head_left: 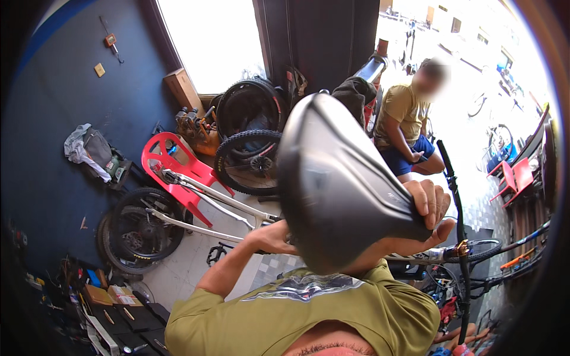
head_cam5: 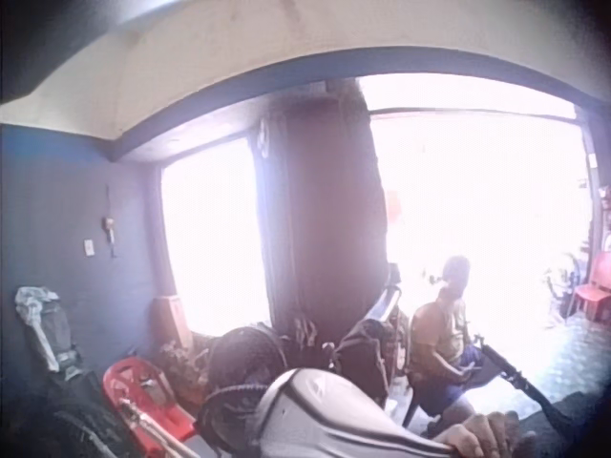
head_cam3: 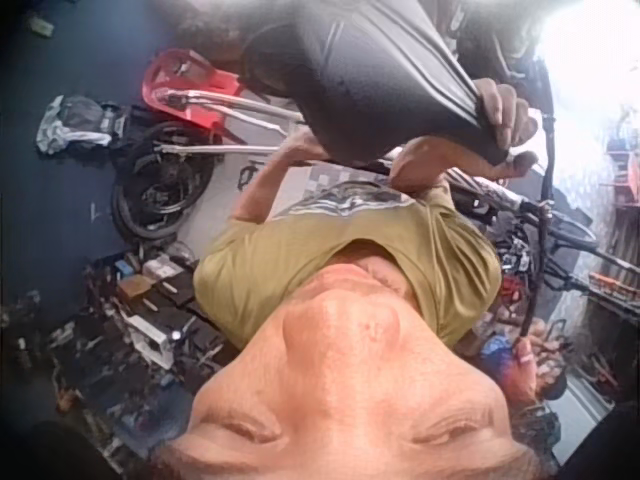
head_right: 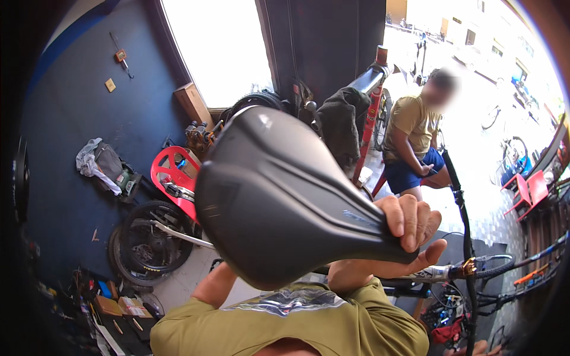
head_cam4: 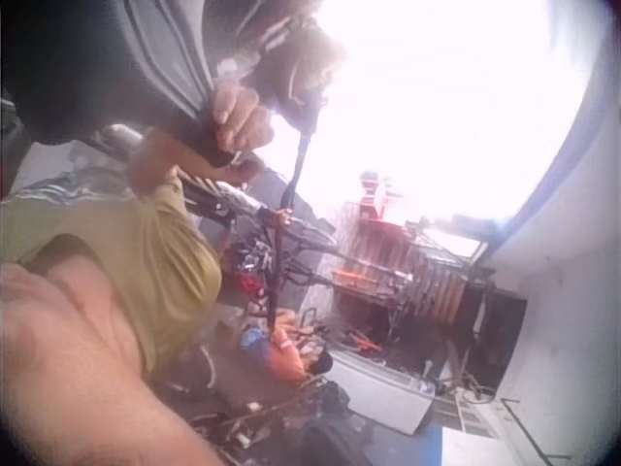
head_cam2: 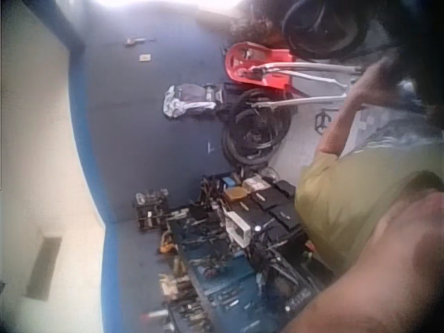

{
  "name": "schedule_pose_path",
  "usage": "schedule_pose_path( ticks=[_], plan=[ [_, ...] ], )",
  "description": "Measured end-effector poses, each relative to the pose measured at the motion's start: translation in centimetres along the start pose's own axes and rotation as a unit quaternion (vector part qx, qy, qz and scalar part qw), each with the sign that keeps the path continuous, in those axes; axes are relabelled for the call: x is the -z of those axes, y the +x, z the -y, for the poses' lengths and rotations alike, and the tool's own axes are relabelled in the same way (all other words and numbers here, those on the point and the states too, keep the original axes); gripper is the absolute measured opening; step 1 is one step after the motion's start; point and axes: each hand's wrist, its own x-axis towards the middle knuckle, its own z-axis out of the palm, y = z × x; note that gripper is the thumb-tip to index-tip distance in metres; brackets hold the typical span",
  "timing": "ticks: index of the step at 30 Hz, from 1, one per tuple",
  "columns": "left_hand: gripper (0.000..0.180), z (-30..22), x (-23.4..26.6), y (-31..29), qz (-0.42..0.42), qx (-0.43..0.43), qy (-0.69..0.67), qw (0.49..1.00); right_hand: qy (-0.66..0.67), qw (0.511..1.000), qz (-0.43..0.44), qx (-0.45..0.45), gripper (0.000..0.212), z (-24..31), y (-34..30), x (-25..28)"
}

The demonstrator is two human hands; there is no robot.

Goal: The person works on a bicycle wheel's cassette, repeatedly inserting and removing small metal spacers between the sprockets. They then move the wheel aside, pick up a bicycle frame, and adjust the seat post and saddle angle.

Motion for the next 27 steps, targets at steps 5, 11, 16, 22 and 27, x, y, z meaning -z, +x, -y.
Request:
schedule_pose_path(
  ticks=[5,11,16,22,27],
  plan=[
    [0.036,3.8,6.3,5.4,0.038,0.028,0.062,0.997,-0.034,0.999,-0.003,-0.025,0.045,-1.3,1.5,1.0],
    [0.033,0.3,7.8,16.8,-0.333,-0.041,-0.041,0.941,-0.07,0.997,0.02,-0.022,0.045,-0.2,3.9,1.9],
    [0.031,0.2,7.8,23.4,-0.484,-0.082,-0.051,0.87,-0.084,0.996,0.01,-0.022,0.044,1.5,5.5,2.5],
    [0.028,0.7,5.4,25.8,-0.535,-0.08,-0.032,0.84,-0.114,0.993,0.019,0.011,0.037,4.4,6.8,3.4],
    [0.027,0.5,4.8,24.6,-0.555,-0.07,-0.027,0.829,-0.122,0.992,0.018,0.02,0.036,5.0,7.5,3.5]
  ],
)
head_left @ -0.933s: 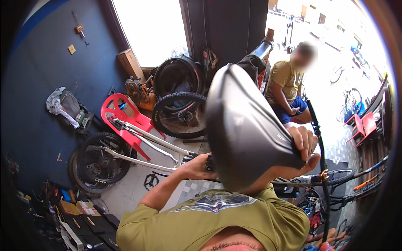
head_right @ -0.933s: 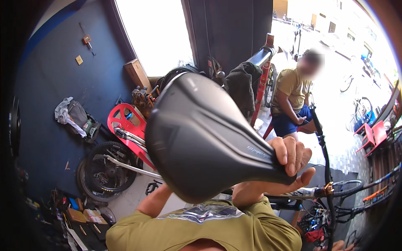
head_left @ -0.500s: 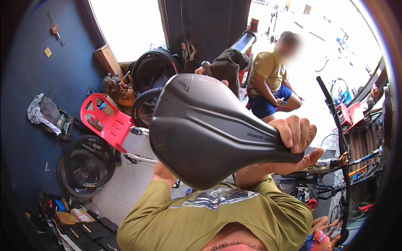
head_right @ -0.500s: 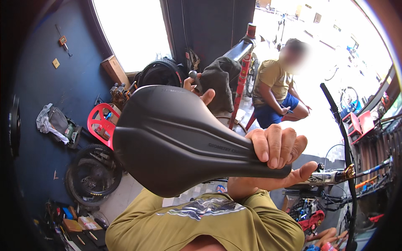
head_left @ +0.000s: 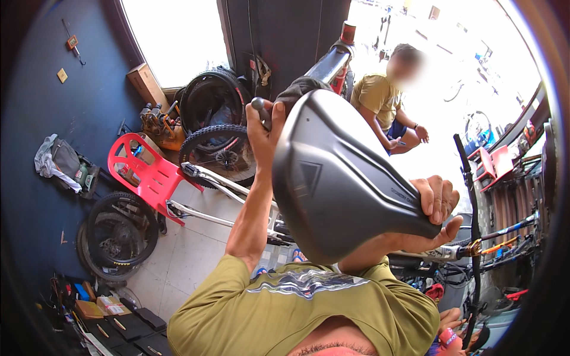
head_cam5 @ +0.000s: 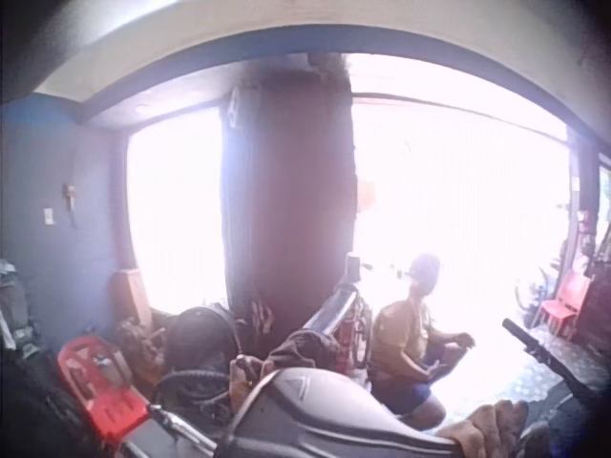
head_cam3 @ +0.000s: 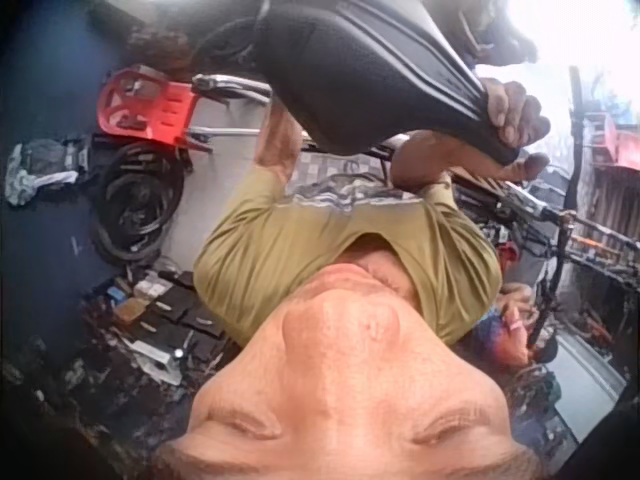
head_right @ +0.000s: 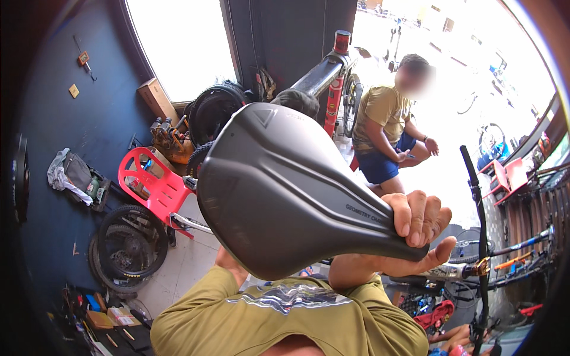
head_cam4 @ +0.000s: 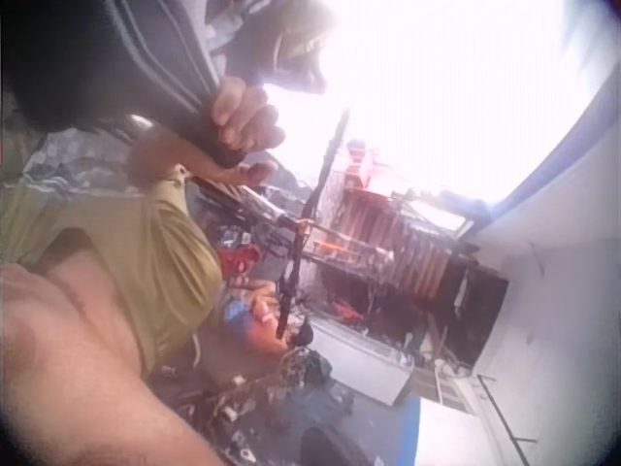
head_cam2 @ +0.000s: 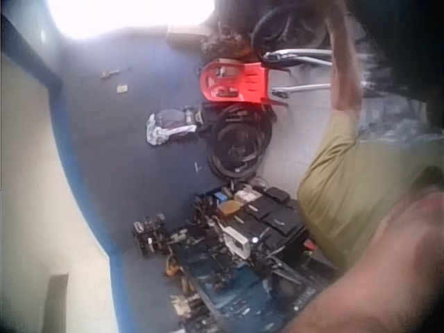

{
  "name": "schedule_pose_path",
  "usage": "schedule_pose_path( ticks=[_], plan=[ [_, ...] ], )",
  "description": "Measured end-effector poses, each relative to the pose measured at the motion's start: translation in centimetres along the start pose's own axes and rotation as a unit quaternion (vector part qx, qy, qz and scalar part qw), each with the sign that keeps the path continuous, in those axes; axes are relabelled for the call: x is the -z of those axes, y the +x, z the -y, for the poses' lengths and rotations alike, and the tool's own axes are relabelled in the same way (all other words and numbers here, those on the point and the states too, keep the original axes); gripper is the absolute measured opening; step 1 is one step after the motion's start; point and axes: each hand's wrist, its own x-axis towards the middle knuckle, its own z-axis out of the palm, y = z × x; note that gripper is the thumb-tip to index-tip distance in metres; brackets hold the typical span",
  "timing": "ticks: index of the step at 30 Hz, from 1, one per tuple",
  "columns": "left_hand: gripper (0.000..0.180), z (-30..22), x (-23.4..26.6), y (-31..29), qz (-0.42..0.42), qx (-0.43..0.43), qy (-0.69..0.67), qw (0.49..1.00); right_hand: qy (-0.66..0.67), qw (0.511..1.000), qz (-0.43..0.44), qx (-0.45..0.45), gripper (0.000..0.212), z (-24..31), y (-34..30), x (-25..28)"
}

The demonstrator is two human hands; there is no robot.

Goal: The person works on a bicycle wheel's cassette, repeatedly inserting and removing small metal spacers between the sprockets. They then move the wheel aside, pick up a bicycle frame, and adjust the seat post and saddle angle.

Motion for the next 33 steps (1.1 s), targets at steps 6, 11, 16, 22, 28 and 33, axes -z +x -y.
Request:
schedule_pose_path(
  ticks=[6,11,16,22,28,33],
  plan=[
    [0.031,-2.0,2.4,-0.4,0.002,0.074,-0.07,0.995,0.009,0.999,-0.021,0.027,0.031,-0.7,0.6,-1.0],
    [0.028,-3.2,8.1,0.1,-0.007,0.121,-0.185,0.975,0.026,0.999,-0.03,0.035,0.029,-2.0,-3.4,-3.8],
    [0.023,-9.5,15.9,-4.1,0.027,-0.047,0.016,0.998,0.018,0.999,-0.014,0.034,0.028,-4.0,-8.2,-6.6],
    [0.027,-12.2,22.3,-8.0,0.059,-0.011,0.035,0.998,0.006,1.0,0.01,0.015,0.029,-4.6,-12.1,-8.6],
    [0.016,-14.9,23.8,-11.7,0.09,-0.076,0.098,0.988,-0.017,0.999,-0.018,0.03,0.034,-4.8,-13.2,-9.5],
    [0.014,-13.8,25.9,-11.9,0.111,0.009,0.099,0.989,0.008,0.999,-0.036,0.032,0.031,-4.4,-13.1,-10.7]
  ],
)
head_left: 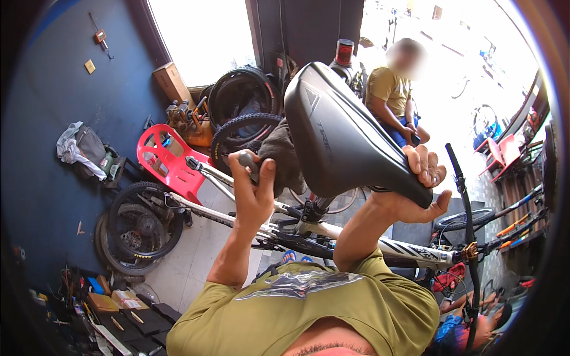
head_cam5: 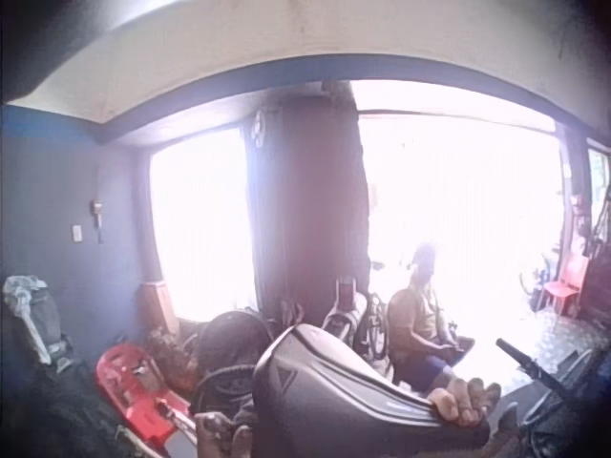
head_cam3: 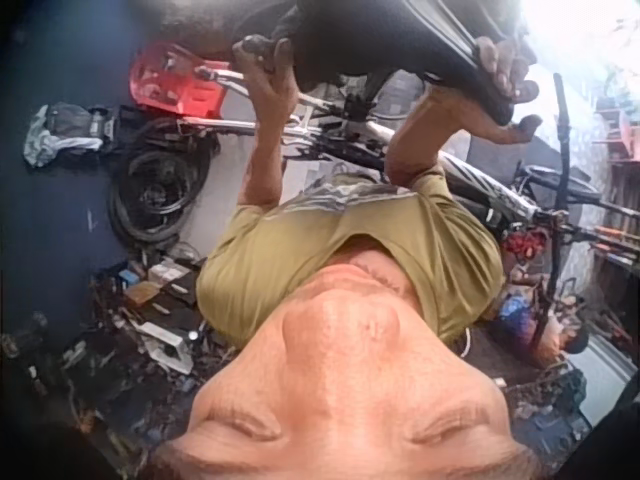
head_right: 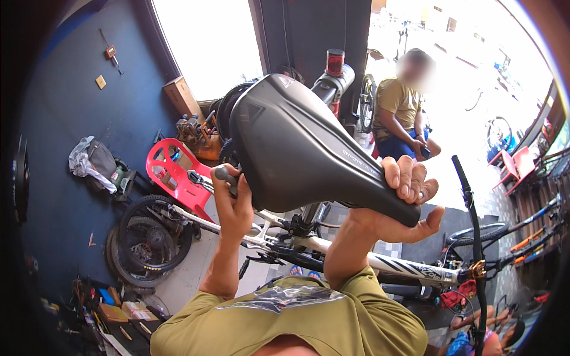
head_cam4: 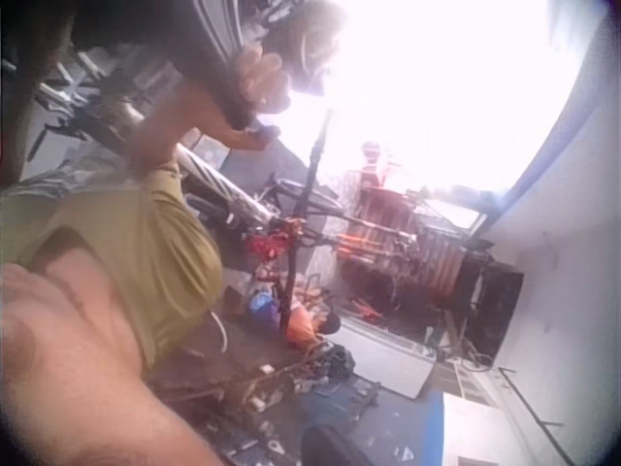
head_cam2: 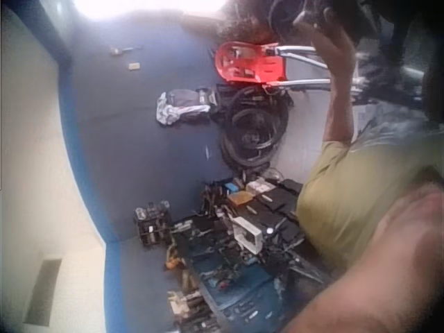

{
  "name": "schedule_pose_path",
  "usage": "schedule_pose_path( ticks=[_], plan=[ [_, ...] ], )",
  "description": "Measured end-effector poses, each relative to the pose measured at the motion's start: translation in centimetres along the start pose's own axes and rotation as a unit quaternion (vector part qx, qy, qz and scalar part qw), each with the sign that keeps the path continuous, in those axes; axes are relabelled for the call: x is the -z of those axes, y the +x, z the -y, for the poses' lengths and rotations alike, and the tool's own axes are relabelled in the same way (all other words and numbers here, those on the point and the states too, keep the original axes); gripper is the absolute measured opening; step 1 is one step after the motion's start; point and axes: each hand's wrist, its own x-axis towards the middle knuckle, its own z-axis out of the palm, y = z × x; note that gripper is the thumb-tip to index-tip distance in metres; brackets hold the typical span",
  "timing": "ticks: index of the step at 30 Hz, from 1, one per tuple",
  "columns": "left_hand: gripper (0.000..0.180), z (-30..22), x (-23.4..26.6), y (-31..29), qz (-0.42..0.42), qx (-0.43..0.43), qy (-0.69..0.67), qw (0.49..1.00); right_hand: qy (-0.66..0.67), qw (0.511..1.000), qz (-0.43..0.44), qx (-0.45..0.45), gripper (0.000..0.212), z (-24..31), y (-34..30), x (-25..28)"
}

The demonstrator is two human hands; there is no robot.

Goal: The person works on a bicycle wheel's cassette, repeatedly inserting and removing small metal spacers between the sprockets. They then move the wheel aside, pick up a bicycle frame, and adjust the seat post and saddle angle.

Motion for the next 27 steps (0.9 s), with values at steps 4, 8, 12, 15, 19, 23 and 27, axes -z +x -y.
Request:
schedule_pose_path(
  ticks=[4,8,12,15,19,23,27],
  plan=[
    [0.019,0.0,0.2,-0.3,0.009,-0.036,-0.055,0.998,-0.001,0.999,0.04,0.007,0.04,0.1,-0.4,0.2],
    [0.02,-0.5,0.8,-0.7,0.041,-0.002,-0.079,0.996,0.006,0.999,0.046,0.014,0.041,-1.0,-0.1,1.0],
    [0.022,-0.5,2.0,-0.5,0.049,0.017,-0.034,0.998,0.008,0.998,0.052,0.022,0.043,-2.8,0.1,1.4],
    [0.025,-1.5,2.4,-0.5,0.032,-0.03,0.031,0.999,-0.005,0.998,0.06,0.033,0.044,-4.2,0.3,2.0],
    [0.031,-2.6,3.6,0.1,0.001,-0.108,0.129,0.986,-0.004,0.996,0.077,0.033,0.047,-6.1,-0.2,1.8],
    [0.03,-3.4,3.7,0.1,-0.026,-0.101,0.1,0.99,0.001,0.996,0.084,0.039,0.049,-7.5,-0.4,2.0],
    [0.025,-3.3,4.0,0.4,-0.006,-0.131,0.134,0.982,0.019,0.993,0.104,0.042,0.052,-7.9,-0.8,2.3]
  ],
)
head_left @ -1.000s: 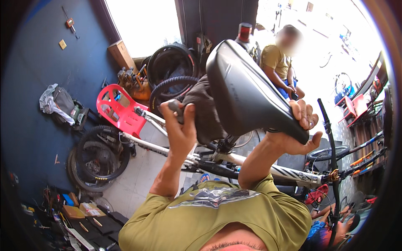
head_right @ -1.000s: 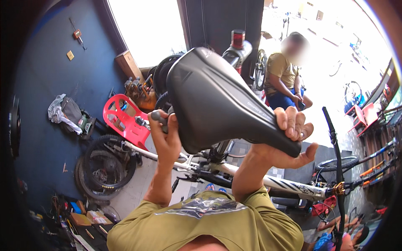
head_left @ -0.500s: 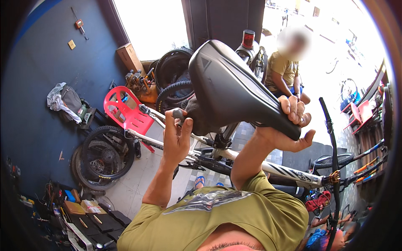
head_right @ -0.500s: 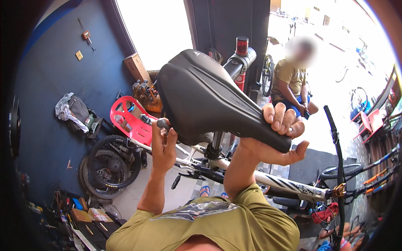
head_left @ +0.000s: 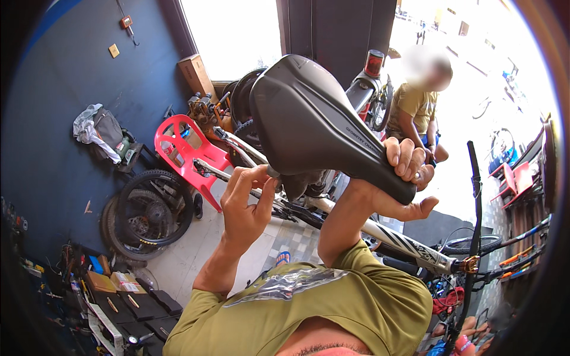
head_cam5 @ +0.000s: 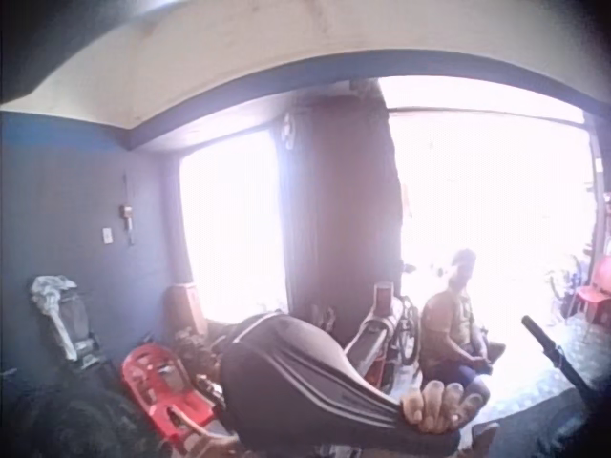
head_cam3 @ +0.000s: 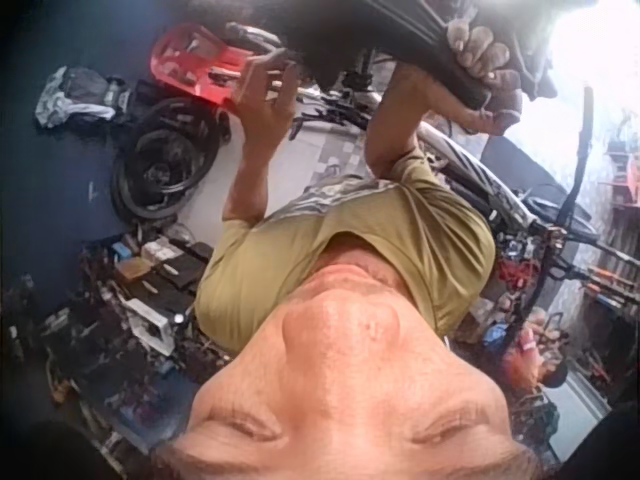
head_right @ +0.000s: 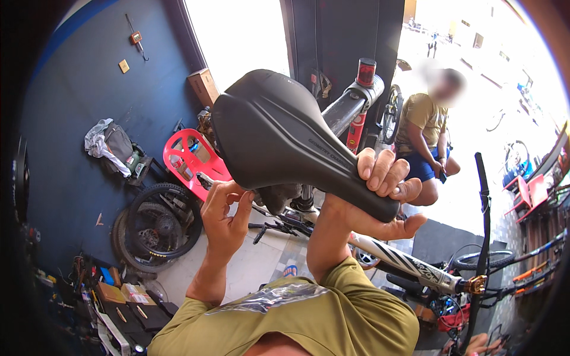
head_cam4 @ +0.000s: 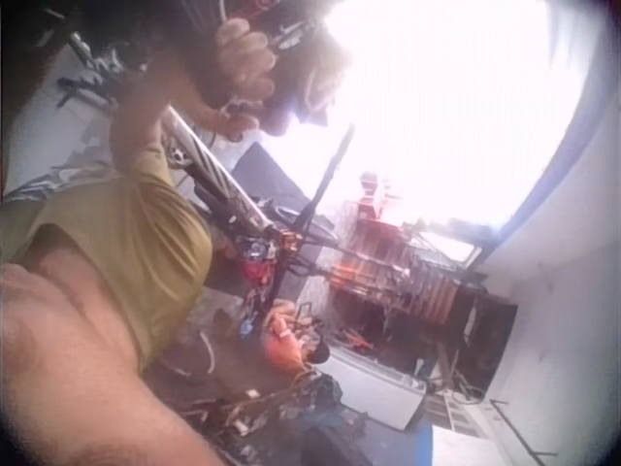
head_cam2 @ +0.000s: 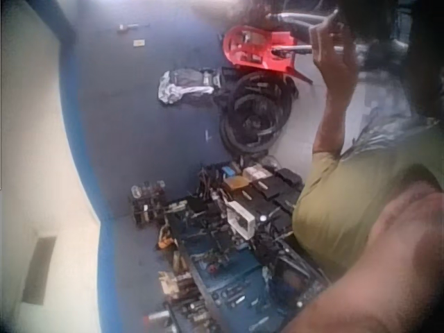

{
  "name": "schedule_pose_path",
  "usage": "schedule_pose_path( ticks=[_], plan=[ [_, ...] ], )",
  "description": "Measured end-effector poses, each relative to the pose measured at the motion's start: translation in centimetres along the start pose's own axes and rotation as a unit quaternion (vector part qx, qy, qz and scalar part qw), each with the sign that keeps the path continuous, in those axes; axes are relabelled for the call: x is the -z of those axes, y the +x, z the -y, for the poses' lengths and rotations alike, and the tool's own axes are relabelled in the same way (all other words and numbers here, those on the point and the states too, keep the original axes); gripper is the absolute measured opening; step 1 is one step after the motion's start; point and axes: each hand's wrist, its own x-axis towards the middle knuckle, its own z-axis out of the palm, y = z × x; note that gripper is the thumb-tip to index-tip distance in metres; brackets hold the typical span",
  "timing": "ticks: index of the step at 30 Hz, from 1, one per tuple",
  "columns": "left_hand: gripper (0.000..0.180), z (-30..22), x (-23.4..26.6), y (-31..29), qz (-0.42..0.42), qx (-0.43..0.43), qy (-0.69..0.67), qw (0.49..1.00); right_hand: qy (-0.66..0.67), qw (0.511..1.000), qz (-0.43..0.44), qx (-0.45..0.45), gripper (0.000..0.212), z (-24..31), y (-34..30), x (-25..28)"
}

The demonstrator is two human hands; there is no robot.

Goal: The person works on a bicycle wheel's cassette, repeatedly inserting and removing small metal spacers between the sprockets. They then move the wheel aside, pick up a bicycle frame, and adjust the seat post and saddle angle.

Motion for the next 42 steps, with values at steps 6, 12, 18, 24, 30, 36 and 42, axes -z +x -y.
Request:
schedule_pose_path(
  ticks=[6,12,18,24,30,36,42],
  plan=[
    [0.027,-1.2,0.2,0.7,0.005,-0.029,0.031,0.999,-0.019,1.0,-0.011,0.007,0.057,-1.5,-0.6,0.7],
    [0.047,-2.0,1.3,0.8,0.099,-0.143,0.112,0.978,-0.006,0.999,-0.026,0.035,0.057,-1.4,0.5,0.4],
    [0.077,0.7,2.6,-1.7,0.242,0.014,0.14,0.96,-0.016,0.999,-0.024,0.032,0.057,-1.4,0.4,0.4],
    [0.101,0.4,2.7,-0.7,0.191,0.051,-0.038,0.98,-0.025,0.998,-0.009,0.055,0.059,-1.7,0.3,0.1],
    [0.093,1.8,3.1,-1.1,0.299,0.008,0.123,0.946,-0.033,0.998,0.005,0.051,0.06,-2.1,-0.2,-0.3],
    [0.094,1.0,3.5,0.8,0.219,0.021,-0.067,0.973,-0.051,0.997,0.031,0.043,0.063,-1.9,-0.1,-0.5],
    [0.088,3.8,2.8,-1.7,0.301,-0.003,0.11,0.947,-0.039,0.998,0.029,0.034,0.063,-2.2,0.2,-1.1]
  ],
)
